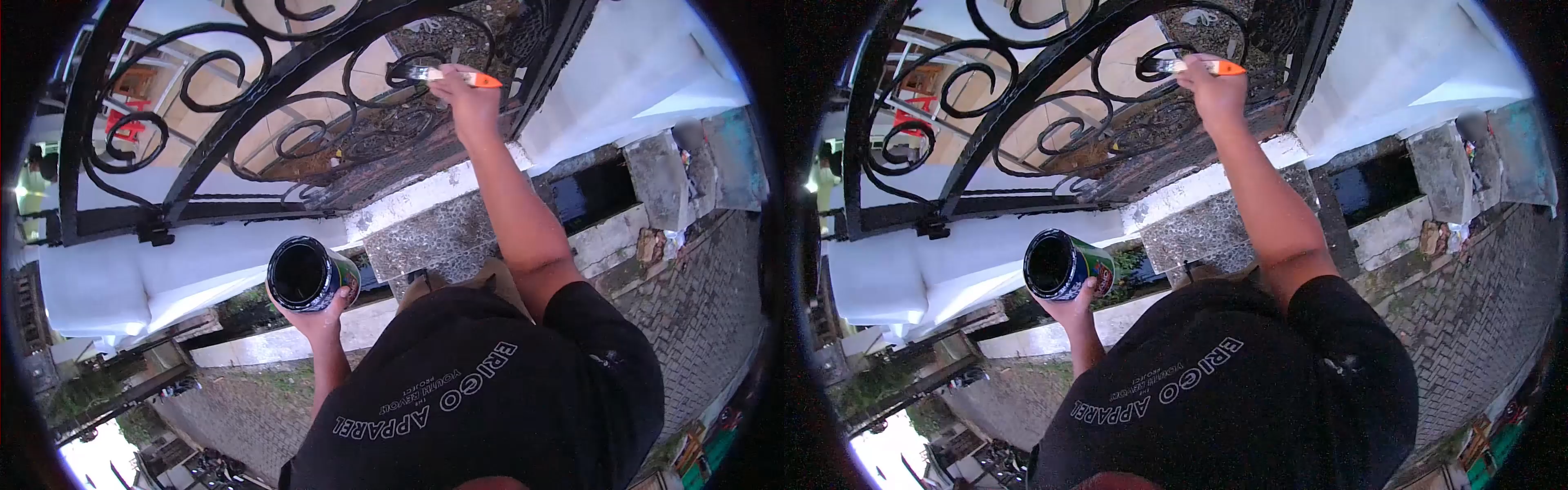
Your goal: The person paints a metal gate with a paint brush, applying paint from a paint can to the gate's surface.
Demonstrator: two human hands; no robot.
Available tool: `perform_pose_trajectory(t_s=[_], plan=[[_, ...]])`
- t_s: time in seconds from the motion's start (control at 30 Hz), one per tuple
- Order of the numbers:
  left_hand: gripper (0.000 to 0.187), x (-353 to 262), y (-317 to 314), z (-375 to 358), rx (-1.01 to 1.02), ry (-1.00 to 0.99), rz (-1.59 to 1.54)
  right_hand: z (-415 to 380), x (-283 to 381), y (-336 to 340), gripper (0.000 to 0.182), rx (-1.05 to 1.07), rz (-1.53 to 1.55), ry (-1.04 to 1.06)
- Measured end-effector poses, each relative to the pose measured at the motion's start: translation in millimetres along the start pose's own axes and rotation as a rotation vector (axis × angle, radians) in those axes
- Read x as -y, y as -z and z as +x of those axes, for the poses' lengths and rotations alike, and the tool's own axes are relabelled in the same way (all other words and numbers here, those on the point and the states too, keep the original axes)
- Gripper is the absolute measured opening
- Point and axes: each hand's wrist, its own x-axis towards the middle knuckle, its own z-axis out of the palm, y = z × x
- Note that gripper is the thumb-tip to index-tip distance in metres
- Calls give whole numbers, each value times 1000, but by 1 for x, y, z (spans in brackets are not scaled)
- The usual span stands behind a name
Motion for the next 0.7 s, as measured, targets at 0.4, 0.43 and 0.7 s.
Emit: perform_pose_trajectory(t_s=[0.4, 0.43, 0.7], plan=[[107, -13, -9, -1, 29, -108, 17, -2, -2, 39, 24, -325, 702, -452], [107, -13, -9, -2, 30, -118, 21, -5, -8, 42, 23, -398, 759, -446], [126, -14, -2, -4, 48, 18, 32, -13, 11, 17, 24, -393, 798, -404]])
